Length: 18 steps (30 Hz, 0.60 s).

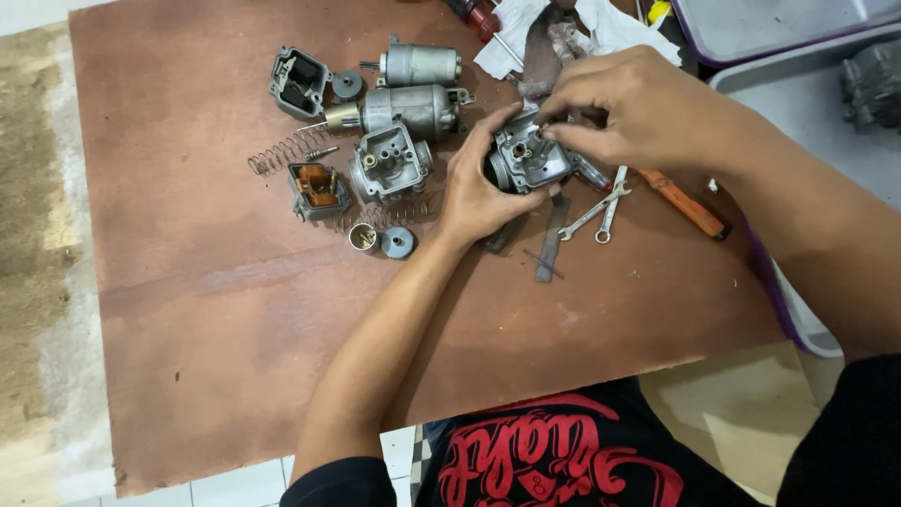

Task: Dismantling and examining various components of multiple carburetors on a workbench.

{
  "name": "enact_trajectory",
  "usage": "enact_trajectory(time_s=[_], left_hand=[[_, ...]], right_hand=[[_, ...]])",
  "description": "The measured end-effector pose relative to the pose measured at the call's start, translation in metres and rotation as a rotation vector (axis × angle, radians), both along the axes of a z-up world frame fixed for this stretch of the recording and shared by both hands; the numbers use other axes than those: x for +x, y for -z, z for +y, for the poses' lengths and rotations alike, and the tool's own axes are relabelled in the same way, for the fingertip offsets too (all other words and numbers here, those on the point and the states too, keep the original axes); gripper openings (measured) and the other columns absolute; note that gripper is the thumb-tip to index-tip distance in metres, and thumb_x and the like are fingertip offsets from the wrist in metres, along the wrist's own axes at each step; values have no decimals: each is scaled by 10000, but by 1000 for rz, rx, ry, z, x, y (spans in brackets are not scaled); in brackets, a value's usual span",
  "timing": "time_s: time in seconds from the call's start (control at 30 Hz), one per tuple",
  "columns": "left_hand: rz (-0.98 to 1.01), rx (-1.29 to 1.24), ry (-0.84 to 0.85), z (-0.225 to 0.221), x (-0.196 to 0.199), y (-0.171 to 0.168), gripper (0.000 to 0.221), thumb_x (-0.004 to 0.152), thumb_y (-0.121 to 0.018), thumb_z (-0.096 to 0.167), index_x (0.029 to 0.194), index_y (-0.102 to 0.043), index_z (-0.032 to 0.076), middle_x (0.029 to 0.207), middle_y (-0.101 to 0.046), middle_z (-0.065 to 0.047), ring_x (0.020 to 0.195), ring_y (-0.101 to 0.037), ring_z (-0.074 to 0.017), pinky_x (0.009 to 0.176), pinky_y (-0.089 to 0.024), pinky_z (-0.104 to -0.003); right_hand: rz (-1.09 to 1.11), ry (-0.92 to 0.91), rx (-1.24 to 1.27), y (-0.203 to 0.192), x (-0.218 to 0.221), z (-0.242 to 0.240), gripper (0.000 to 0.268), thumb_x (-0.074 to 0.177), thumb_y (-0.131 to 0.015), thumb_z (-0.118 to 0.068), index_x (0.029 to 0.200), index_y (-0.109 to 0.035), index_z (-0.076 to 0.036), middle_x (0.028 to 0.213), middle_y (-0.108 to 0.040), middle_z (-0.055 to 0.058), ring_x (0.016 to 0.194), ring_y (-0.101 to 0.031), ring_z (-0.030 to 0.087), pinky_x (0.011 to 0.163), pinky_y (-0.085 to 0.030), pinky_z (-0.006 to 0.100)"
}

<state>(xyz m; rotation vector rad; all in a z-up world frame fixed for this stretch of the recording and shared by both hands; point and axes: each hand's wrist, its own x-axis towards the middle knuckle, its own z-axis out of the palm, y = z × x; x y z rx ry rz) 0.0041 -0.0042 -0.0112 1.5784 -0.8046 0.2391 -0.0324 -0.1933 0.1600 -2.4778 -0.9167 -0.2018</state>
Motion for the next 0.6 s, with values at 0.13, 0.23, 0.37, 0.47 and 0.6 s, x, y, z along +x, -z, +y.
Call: enact_trajectory(time_s=[0.13,0.23,0.37,0.47,0.6], left_hand=[[2,0,-9,1,0,-1,935,616,-981,233,1405,-514,50,1304,-682,-169,1181,-713,-307,1115,-594,-473],[-27,60,-75,3,-1,0,956,613,-988,261,1377,-496,-39,1276,-675,-219,1141,-716,-339,1071,-588,-434],[19,60,-46,6,-5,-14,811,622,-968,209,1288,-553,2,1154,-681,-150,1049,-704,-290,1002,-571,-406],[51,59,-28,6,-6,-12,936,615,-970,240,1390,-502,1,1262,-681,-193,1165,-699,-322,1101,-555,-442],[44,65,-62,6,-7,-16,768,612,-965,258,1228,-587,0,1102,-692,-122,996,-702,-268,951,-575,-392]], right_hand=[[-121,-83,-25,-3,18,5,198,854,-738,40,1033,-762,121,992,-756,191,708,-666,278,650,-519,353],[-138,-137,-56,-7,41,26,148,868,-726,15,995,-765,81,901,-725,148,626,-612,280,605,-487,370],[-137,-198,-157,8,91,67,167,880,-743,-47,996,-783,66,935,-749,173,544,-598,249,592,-525,357],[-124,-157,-264,28,130,103,173,872,-728,-55,1007,-791,33,990,-772,165,688,-699,291,688,-584,387],[-179,-177,-293,58,177,143,114,792,-727,-64,869,-767,10,771,-734,170,567,-644,376,567,-536,444]])
